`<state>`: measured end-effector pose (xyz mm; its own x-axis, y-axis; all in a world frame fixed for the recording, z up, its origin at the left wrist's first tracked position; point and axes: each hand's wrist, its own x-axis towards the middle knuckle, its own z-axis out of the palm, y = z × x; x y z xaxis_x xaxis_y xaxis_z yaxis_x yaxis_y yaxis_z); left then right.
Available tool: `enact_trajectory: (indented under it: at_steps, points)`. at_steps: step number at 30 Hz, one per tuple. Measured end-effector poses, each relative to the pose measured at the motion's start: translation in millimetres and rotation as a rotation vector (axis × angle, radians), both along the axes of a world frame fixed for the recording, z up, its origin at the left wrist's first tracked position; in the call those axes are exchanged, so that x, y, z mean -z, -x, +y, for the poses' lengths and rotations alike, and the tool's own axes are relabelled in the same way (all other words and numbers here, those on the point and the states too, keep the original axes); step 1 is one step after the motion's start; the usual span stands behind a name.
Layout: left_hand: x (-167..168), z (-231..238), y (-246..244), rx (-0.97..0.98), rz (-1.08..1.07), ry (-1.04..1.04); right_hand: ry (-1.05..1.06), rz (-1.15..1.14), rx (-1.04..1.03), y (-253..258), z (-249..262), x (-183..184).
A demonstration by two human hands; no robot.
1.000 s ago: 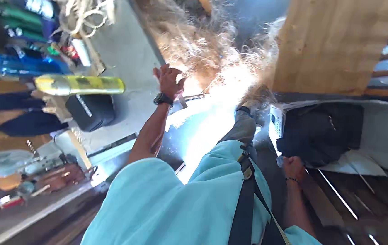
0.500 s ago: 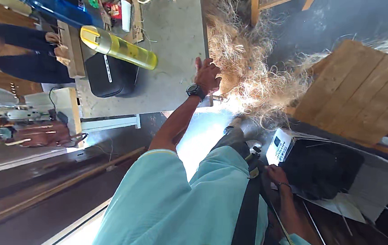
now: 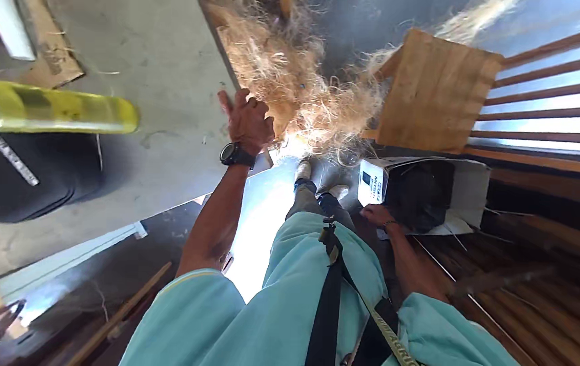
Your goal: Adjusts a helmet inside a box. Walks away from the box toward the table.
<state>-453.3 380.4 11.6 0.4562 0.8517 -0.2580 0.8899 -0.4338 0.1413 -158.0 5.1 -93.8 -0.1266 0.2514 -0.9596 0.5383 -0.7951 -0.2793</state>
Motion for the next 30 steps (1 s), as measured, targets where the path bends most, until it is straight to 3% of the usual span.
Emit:
enact_trajectory:
  at_steps: [8, 13, 16, 22, 30]
  points:
    - [0, 0, 1, 0.011, 0.000, 0.000, 0.110, 0.080, 0.049, 45, -1, -6]
    - [4, -1, 4, 0.017, -0.038, -0.021, 0.097, 0.009, 0.067, 55, -2, -12]
    - [5, -1, 5, 0.022, -0.050, -0.023, 0.124, 0.019, 0.052, 52, -2, -9]
    - [9, -3, 6, 0.009, -0.067, -0.062, 0.166, 0.050, -0.201, 32, 1, -5]
    - [9, -1, 14, 0.012, -0.074, -0.067, 0.152, 0.087, -0.294, -11, -16, -4]
